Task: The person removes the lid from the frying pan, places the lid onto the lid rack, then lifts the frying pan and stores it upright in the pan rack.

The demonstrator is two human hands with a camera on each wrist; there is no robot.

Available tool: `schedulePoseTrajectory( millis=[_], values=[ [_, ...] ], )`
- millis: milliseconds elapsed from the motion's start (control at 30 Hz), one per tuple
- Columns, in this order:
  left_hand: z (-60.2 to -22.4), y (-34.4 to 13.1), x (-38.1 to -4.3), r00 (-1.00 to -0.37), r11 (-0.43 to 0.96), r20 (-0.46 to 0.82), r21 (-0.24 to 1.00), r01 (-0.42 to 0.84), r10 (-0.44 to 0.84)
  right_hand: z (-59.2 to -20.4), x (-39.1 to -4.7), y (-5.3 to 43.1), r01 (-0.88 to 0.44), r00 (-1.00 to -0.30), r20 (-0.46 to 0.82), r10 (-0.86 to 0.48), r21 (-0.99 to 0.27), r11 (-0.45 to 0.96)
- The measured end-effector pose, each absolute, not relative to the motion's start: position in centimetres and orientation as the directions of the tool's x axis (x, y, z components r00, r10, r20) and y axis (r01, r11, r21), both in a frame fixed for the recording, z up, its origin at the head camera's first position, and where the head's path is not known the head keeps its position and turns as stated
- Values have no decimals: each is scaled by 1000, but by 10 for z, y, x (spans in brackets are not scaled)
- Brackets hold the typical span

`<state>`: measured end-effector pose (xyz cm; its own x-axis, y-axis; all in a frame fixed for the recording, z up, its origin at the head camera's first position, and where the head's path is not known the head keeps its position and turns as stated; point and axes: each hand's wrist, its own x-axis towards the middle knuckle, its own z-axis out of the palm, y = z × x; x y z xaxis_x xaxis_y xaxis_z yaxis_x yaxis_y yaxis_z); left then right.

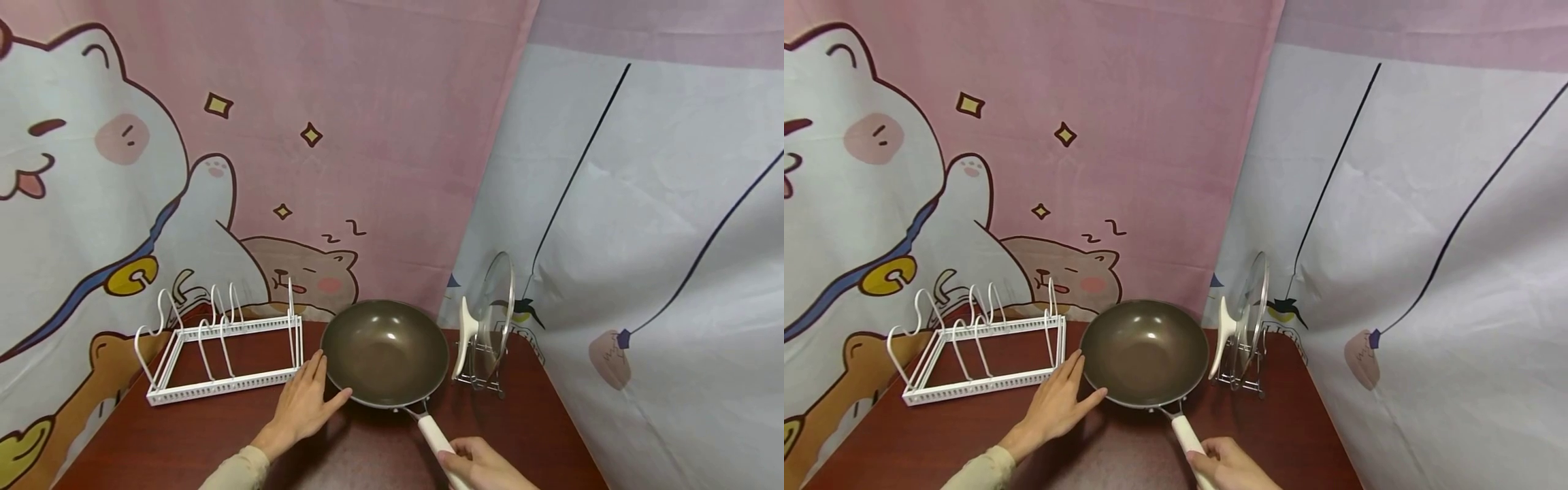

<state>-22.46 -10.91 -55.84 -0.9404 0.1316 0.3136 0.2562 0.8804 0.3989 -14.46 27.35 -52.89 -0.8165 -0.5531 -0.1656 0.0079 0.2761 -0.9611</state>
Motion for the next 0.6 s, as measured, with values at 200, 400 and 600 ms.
schedulePoseTrajectory(
  millis=[200,400,600],
  values=[
    [-558,-106,-222,-939,889,328,392,238,106,-531,-144,271,-17,-821,-145,-552,-961,277],
    [-558,-97,-213,-912,913,402,335,235,87,-534,-143,270,-18,-825,-144,-547,-960,280],
    [-558,-89,-207,-905,920,417,319,226,78,-533,-144,267,-35,-824,-136,-550,-957,290]
  ],
)
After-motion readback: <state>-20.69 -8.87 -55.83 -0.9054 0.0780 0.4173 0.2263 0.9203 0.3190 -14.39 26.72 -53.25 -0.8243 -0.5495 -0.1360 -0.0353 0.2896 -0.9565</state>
